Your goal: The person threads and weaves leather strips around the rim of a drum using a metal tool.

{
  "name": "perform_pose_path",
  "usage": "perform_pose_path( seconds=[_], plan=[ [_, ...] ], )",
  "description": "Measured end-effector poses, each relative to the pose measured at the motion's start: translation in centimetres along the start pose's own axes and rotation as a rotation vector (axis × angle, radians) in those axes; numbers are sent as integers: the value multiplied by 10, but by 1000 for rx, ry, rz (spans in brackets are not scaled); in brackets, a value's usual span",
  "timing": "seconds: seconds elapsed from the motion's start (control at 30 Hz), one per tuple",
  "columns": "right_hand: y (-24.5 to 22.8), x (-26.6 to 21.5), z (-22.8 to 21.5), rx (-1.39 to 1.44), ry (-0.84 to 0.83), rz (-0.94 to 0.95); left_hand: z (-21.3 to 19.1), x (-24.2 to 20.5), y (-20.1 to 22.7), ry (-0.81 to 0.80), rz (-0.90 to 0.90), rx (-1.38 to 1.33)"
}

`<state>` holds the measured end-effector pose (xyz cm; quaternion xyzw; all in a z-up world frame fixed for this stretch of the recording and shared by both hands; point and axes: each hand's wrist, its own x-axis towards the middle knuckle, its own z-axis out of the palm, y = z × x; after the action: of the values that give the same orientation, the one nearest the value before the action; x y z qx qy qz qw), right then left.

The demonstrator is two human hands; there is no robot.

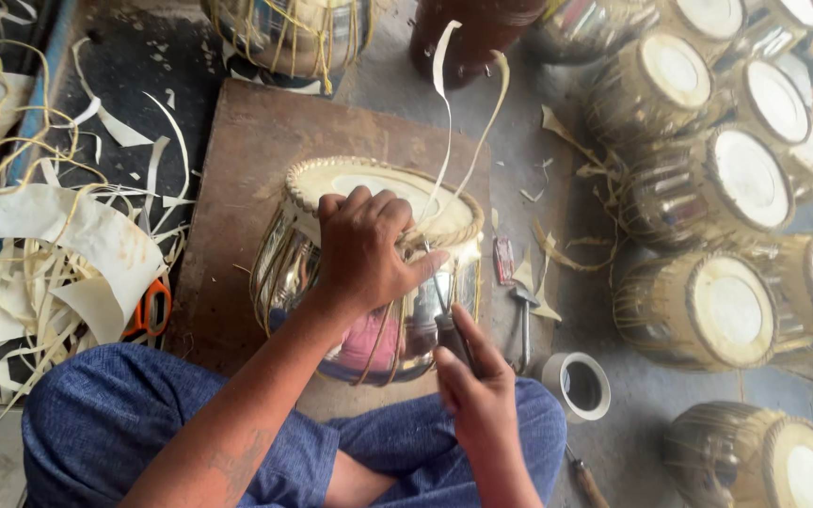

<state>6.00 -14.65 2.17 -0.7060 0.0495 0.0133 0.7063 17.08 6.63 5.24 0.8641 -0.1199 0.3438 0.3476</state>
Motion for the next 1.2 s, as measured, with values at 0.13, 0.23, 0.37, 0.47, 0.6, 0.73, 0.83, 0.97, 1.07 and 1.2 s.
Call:
perform_pose_path(
  seconds=[0.13,0.23,0.37,0.47,0.6,0.73,0.83,0.97,1.07,1.2],
  plan=[
    [-3,-4,6,-741,71,-573,-2,-6,3,12,3,5],
    [3,-3,15,-599,63,-492,-5,-8,5,4,-5,4],
    [1,-10,12,91,-79,-39,-5,-8,5,-20,-31,9],
    [-7,-10,26,-618,66,-399,-6,-11,9,34,3,17],
    [-21,-6,32,-91,4,119,-11,-13,10,15,-20,34],
    [-25,-11,36,-783,1,-601,-10,-19,12,32,-28,20],
    [-32,-10,23,4,-186,303,-10,-25,13,80,-37,-41],
    [-5,-26,18,-11,-242,203,-16,-37,21,73,-53,-61],
    [12,-41,12,-287,-231,-108,-22,-46,32,79,4,-89],
    [25,-52,24,-457,-191,-440,-35,-57,47,10,29,-143]
  ],
)
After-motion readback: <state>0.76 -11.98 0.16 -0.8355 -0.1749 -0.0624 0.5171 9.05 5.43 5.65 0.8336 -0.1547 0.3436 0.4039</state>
